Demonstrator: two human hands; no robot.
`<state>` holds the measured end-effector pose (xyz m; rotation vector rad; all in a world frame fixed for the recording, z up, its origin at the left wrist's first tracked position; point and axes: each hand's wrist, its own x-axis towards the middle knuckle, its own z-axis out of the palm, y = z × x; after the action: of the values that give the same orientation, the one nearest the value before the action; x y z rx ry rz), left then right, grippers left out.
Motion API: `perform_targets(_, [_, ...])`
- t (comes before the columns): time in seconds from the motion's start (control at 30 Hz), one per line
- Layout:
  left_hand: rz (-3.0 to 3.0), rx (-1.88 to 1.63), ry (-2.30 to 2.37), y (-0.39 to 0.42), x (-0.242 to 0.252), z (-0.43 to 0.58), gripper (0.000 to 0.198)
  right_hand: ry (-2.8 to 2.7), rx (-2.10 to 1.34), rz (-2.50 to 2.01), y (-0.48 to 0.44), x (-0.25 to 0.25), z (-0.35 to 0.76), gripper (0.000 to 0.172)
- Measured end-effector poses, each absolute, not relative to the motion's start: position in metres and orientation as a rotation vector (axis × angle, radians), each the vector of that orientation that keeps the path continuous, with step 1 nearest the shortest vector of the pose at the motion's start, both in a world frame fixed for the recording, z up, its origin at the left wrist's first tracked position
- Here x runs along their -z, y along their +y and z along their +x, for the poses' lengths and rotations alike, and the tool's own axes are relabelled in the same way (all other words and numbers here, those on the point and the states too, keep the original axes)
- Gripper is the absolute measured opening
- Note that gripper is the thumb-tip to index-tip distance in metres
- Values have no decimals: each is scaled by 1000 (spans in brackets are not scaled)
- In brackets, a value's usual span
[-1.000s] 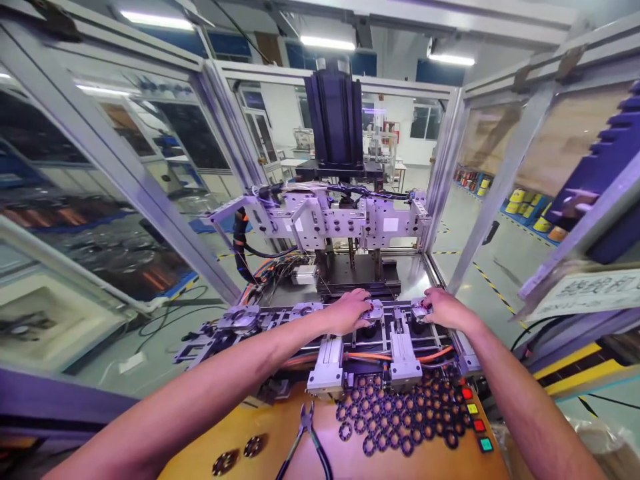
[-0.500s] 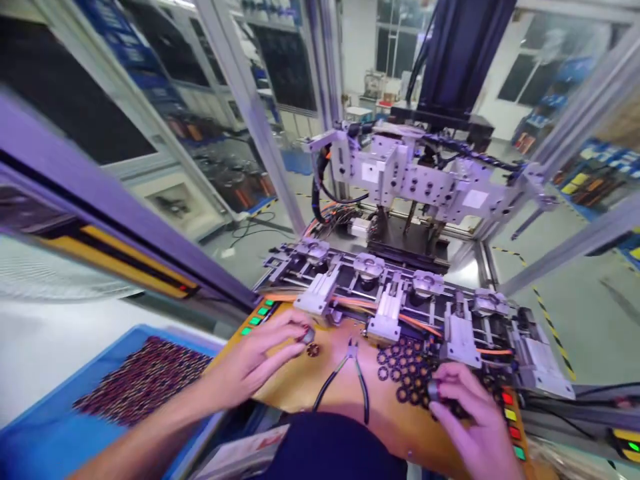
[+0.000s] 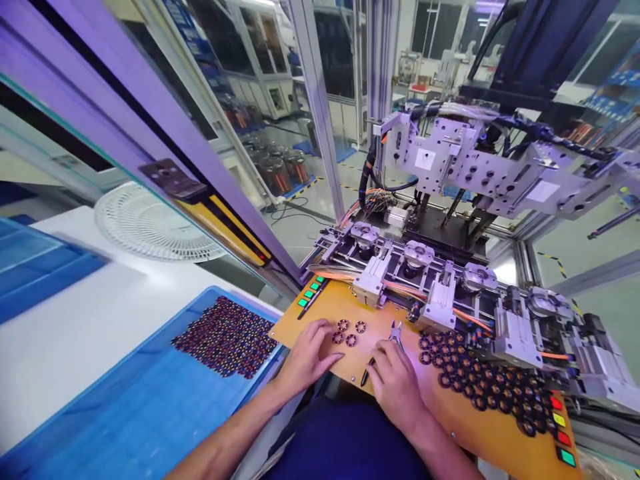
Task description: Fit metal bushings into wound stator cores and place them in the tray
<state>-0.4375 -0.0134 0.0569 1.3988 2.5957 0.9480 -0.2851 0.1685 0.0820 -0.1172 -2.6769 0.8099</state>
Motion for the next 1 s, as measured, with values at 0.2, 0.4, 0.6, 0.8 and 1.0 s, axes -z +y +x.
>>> perform_targets(0.2, [1622,-914,2460,21,-44,-451,70,-2631,-652,-349,191,-79,-196,27])
perform_targets(0.4, [1720,-913,2419,24,-43,-454,47,-2574,-503,-551,205,-71,-160,22])
perform_targets(0.6, [1731,-965,2508,-1,-52,-441,77,-2570,-558,-605,223,-55,-200,23])
perform_targets(0.8, [1520,-1209,2490,-13,-104,-414,68,-2513,-728,-556,220,-78,-224,20])
perform_targets(1.0, [1528,-1442,1962,21,-180,-390,50,-2217,-1463,-220,185,-162,-249,6])
